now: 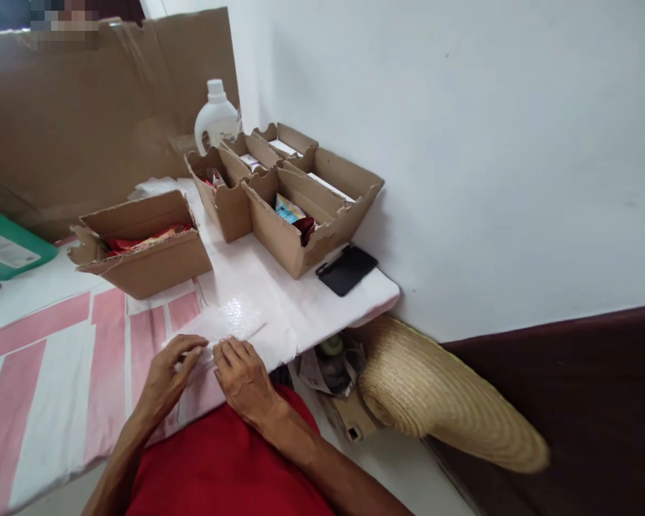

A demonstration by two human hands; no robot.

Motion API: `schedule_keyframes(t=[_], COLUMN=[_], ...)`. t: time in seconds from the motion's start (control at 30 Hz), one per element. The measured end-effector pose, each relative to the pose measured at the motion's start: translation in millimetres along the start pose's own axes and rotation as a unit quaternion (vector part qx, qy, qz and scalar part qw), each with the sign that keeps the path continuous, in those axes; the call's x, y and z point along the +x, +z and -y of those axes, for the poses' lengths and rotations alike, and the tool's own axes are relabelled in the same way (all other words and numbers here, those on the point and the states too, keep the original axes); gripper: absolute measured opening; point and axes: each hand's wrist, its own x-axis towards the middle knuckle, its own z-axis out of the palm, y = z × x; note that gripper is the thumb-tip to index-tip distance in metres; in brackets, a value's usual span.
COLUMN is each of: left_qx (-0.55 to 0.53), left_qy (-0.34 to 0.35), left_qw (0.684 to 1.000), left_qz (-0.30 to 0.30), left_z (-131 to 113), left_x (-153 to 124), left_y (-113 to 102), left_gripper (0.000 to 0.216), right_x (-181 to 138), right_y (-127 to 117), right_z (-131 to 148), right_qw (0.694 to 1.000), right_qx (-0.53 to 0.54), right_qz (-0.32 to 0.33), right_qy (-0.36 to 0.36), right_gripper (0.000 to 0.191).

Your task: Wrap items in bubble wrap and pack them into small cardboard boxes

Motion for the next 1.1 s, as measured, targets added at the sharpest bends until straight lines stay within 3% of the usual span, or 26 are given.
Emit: schedule_keyframes(t=[0.07, 0.13, 0.23, 0.3, 0.4, 0.53, 0.6, 0.67, 0.8, 0.87, 0.97, 1.1], left_qx=[0.045, 0.105, 0.105, 0.037, -0.113, -0.248, -0.263, -0.277, -0.293, -0.238, -0.072, 0.083], left_qy=[-0.054, -0.156, -0.286, -0.313, -0.312, -0.265, -0.239, -0.211, -0.140, -0.097, 0.005, 0.140], left_qw=[0.993, 0.969, 0.945, 0.944, 0.936, 0.928, 0.933, 0.937, 0.946, 0.966, 0.996, 0.986], left_qz=[-0.097, -0.160, -0.122, -0.098, -0.119, -0.089, -0.061, -0.029, 0.008, -0.021, -0.054, -0.039], left_z=[1.8, 5.0, 9.6, 10.0, 3.5, -17.1, -30.7, -45.0, -65.8, -66.1, -51.2, -18.2], left_x=[-12.2, -22.4, -28.1, -26.5, -22.6, -14.1, -3.0, 12.5, 39.0, 43.3, 40.3, 34.2], left_y=[-11.9, -24.1, -32.4, -29.3, -20.7, -14.2, -8.6, 1.1, 24.0, 32.4, 42.1, 57.5], left_gripper=[0.032, 0.040, 0.054, 0.058, 0.064, 0.056, 0.051, 0.047, 0.044, 0.041, 0.029, 0.033], right_x=[-2.3, -3.0, -2.8, -3.3, -5.2, -5.9, -4.9, -3.3, 1.6, 5.3, 11.0, 13.4], right_y=[1.6, -0.5, -3.8, -4.3, -2.4, 4.5, 7.9, 9.2, 1.4, -6.2, -15.3, -17.3], right_z=[0.5, 1.5, 0.5, -2.2, -7.4, -11.6, -11.9, -11.4, -11.3, -12.9, -17.4, -23.3], right_qw=[1.000, 0.999, 0.999, 0.998, 0.997, 0.995, 0.992, 0.984, 0.934, 0.907, 0.889, 0.879], right_qx=[0.017, 0.029, 0.039, 0.050, 0.068, 0.097, 0.118, 0.151, 0.252, 0.295, 0.318, 0.321], right_qz=[0.011, 0.019, 0.024, 0.024, 0.022, -0.003, -0.025, -0.060, -0.124, -0.128, -0.131, -0.123], right_qy=[0.007, 0.010, 0.010, 0.008, 0.002, -0.003, 0.024, 0.080, 0.221, 0.270, 0.302, 0.329], right_gripper=[0.039, 0.037, 0.036, 0.036, 0.037, 0.041, 0.030, 0.016, 0.014, 0.010, 0.009, 0.008])
